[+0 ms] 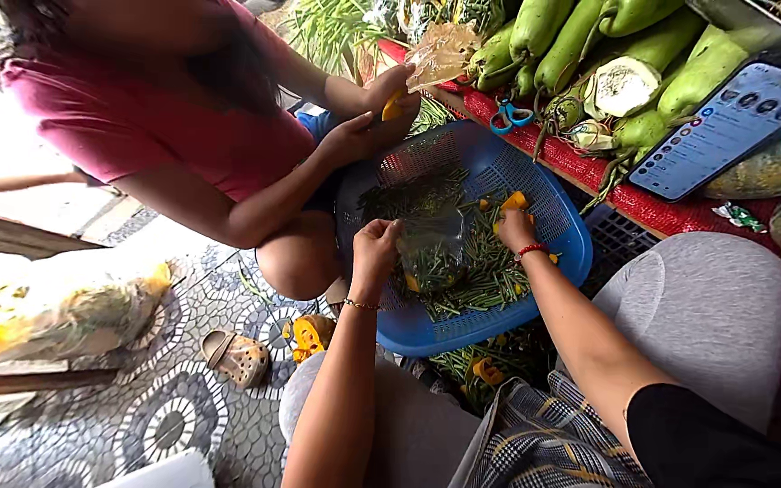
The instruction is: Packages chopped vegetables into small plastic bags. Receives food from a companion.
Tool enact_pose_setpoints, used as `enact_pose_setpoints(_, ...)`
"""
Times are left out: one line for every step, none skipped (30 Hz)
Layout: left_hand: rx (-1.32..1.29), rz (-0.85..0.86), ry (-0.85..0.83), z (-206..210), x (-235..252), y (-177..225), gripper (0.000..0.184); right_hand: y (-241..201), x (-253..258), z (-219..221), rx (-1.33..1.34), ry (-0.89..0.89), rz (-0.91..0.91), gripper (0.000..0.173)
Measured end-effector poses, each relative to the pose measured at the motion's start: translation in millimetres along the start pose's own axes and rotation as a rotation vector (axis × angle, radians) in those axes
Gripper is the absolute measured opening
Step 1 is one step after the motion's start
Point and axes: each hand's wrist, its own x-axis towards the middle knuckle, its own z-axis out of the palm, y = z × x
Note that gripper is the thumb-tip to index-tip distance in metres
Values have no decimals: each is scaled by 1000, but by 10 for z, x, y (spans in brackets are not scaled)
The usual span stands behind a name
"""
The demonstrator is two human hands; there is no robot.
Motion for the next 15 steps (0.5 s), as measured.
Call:
enact_pose_setpoints(32, 20, 7, -17, -2, -2, 20, -7, 63, -22, -70, -11, 73, 34)
enact_pose_setpoints(68, 43, 23, -27, -1, -11, 22, -1, 103, -19, -115, -38, 102, 34)
enact_pose_setpoints(84, 58, 53, -21, 30, -25, 21, 23, 126, 21, -140, -49, 84, 34)
enact_pose_setpoints(106, 62, 76, -14, 58, -36, 21, 26, 142, 59, -161, -80, 63, 35)
enact_pose_setpoints(129, 56, 88, -10, 75, -38, 21, 5, 152, 92, -184, -138, 44, 35)
enact_pose_setpoints(139, 37, 88, -10, 81, -28, 22, -20, 173, 138, -223, -217, 23, 36)
enact_pose_setpoints(149, 24, 91, -6, 80, -28, 23, -69, 162, 162, -294, -307, -5, 35)
enact_pose_setpoints(148, 12, 86, -5, 68, -30, 25, -116, 139, 186, -357, -384, -35, 35)
enact_pose_setpoints(143, 1, 78, -5, 45, -33, 27, -133, 132, 221, -376, -439, -60, 37)
enact_pose_setpoints(137, -6, 71, 0, 39, -43, 28, -120, 138, 252, -349, -458, -83, 38)
enact_pose_setpoints(139, 0, 78, 15, 44, -61, 29, -95, 136, 244, -281, -448, -100, 35)
enact_pose_setpoints(149, 12, 82, 32, 51, -77, 30, -59, 115, 189, -163, -389, -109, 31)
enact_pose_setpoints(171, 32, 82, 43, 62, -79, 31, -37, 91, 77, -55, -291, -100, 31)
enact_pose_setpoints(210, 49, 80, 44, 72, -56, 32, -36, 89, -69, 2, -172, -73, 33)
enact_pose_setpoints(250, 54, 78, 40, 62, -20, 32, -34, 86, -222, -8, -68, -39, 35)
